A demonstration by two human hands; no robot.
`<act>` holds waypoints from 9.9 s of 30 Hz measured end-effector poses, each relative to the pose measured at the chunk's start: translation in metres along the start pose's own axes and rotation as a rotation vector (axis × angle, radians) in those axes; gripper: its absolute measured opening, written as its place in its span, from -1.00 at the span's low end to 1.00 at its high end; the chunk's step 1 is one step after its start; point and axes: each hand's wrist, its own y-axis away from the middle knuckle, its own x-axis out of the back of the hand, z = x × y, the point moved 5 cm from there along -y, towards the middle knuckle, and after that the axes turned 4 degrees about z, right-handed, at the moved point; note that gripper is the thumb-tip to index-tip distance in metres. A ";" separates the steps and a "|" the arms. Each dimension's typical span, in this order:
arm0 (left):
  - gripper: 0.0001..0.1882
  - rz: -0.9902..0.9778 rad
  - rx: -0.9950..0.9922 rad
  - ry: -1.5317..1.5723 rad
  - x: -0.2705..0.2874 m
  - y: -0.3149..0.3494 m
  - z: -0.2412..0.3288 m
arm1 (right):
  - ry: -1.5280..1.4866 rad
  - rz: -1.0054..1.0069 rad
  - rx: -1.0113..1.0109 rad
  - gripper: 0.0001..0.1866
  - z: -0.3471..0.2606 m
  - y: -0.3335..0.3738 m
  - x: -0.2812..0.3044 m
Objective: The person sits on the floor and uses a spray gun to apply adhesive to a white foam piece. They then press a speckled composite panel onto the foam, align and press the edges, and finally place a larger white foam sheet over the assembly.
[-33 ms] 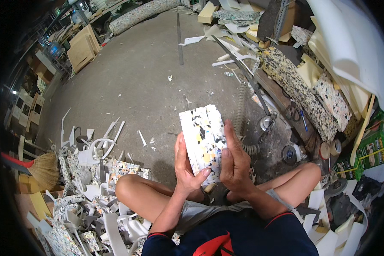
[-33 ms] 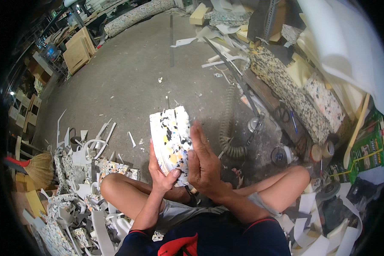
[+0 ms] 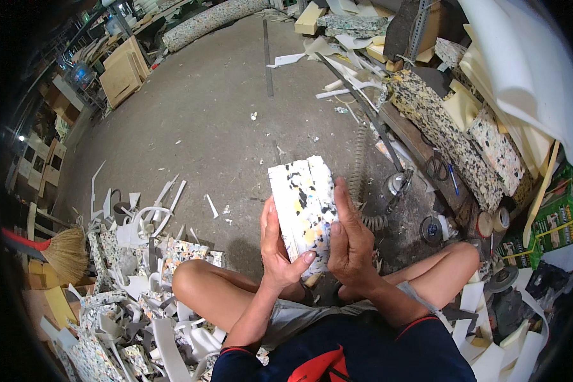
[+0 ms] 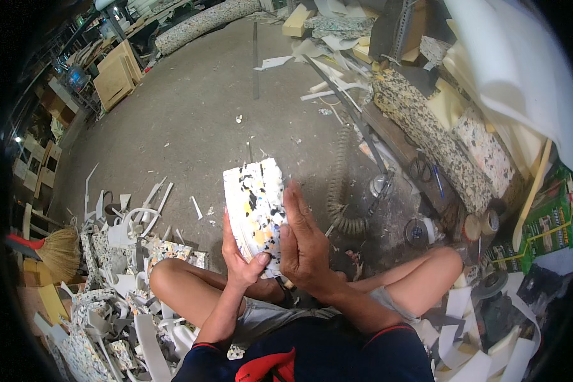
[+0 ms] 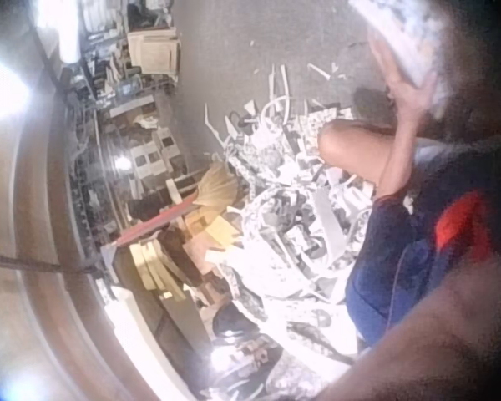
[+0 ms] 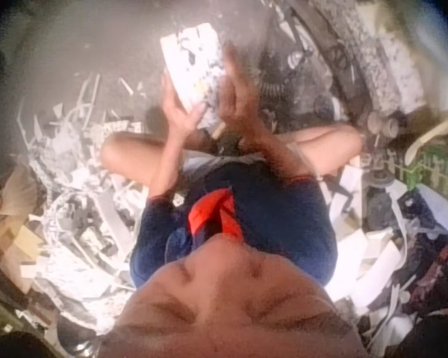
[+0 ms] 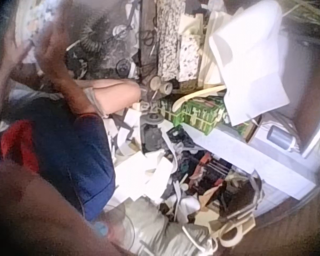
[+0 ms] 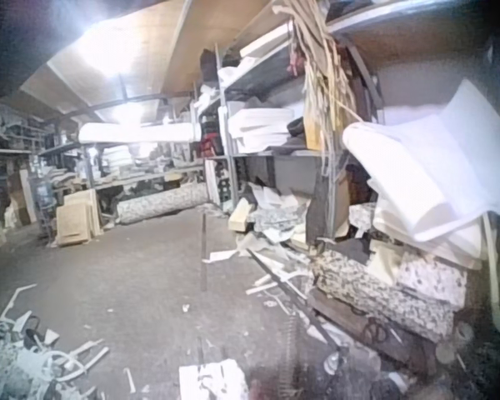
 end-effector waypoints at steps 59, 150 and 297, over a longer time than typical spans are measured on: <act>0.06 -0.116 0.789 1.313 0.013 -0.061 -0.086 | 0.569 -0.850 -0.191 -0.49 0.148 -0.003 0.064; -0.29 -0.408 0.819 -1.254 0.071 -0.097 -0.458 | 0.782 -0.878 -0.299 -0.24 0.470 0.014 -0.297; -0.11 -0.572 0.268 -1.033 0.098 -0.033 -0.403 | 0.559 -0.975 0.087 0.13 0.409 0.055 -0.203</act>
